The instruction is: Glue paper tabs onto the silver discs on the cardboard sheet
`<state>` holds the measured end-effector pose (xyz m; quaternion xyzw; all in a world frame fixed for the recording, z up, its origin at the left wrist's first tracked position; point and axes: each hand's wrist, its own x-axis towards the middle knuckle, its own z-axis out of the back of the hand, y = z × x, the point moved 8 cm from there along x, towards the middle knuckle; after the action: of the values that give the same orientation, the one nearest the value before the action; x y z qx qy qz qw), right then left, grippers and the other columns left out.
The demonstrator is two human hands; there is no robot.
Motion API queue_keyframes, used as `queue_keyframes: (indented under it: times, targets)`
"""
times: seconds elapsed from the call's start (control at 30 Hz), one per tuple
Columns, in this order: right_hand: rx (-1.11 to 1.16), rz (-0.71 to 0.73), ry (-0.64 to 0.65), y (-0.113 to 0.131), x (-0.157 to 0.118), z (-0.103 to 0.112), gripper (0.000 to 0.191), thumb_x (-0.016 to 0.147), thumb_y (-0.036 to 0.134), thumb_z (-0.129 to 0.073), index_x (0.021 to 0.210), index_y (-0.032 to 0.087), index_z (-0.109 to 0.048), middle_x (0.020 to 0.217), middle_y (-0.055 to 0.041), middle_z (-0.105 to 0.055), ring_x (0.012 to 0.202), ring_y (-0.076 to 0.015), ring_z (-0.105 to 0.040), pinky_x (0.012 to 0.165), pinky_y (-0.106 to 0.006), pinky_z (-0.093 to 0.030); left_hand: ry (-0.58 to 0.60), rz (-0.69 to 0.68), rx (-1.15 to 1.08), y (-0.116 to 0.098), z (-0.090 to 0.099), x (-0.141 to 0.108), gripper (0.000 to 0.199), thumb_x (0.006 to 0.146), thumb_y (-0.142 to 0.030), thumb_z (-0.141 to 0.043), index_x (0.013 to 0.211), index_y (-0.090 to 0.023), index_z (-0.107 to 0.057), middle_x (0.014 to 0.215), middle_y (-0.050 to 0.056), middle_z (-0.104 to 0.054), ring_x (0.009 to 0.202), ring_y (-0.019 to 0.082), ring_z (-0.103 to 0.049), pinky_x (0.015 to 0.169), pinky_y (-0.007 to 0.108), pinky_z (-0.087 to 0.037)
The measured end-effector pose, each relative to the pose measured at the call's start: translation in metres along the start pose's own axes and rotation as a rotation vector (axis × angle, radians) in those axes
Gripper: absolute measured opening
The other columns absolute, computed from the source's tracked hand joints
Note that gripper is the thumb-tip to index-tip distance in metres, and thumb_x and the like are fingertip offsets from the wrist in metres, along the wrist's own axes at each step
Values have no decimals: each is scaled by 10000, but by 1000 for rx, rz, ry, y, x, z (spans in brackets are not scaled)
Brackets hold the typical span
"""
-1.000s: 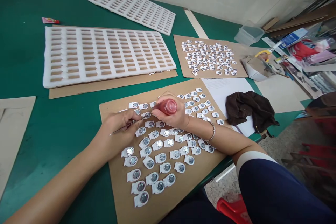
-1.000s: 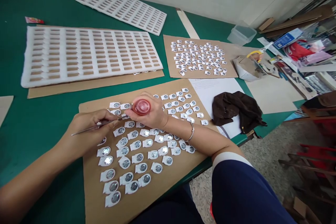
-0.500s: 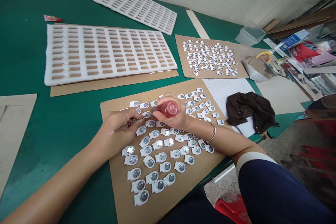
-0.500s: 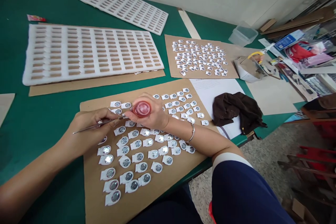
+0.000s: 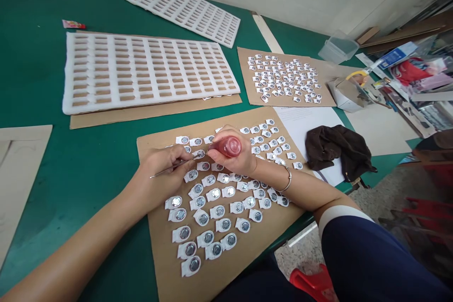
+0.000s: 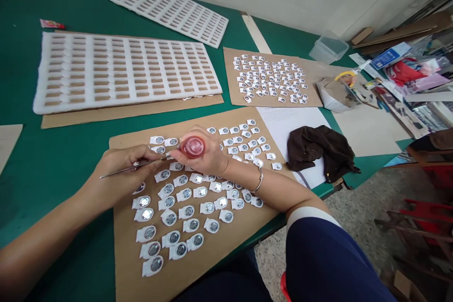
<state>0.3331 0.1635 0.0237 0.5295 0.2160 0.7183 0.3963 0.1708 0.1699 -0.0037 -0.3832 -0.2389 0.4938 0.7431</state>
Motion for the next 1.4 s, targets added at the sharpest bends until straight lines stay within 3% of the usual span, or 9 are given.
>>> queue_keyframes:
  times: [0.63,1.4]
  targets:
    - [22,-20,22,0,0,-2,205,748,354,-717,819,228,-572,760,-12,-617,682,-158,-603,640,-362,-554,-3,-5,-7,1,0,1,245,802,-430,-584,723,-209,-654,657,2,-664,590,147,-582,480,241,-376]
    - [45,75,32,9,0,-5,203,778,351,-702,852,208,-579,759,-11,-608,698,-152,-590,635,-336,-540,-10,-2,-61,3,0,1,230,803,-404,-619,724,-195,-670,639,-9,-657,526,111,-533,454,214,-372]
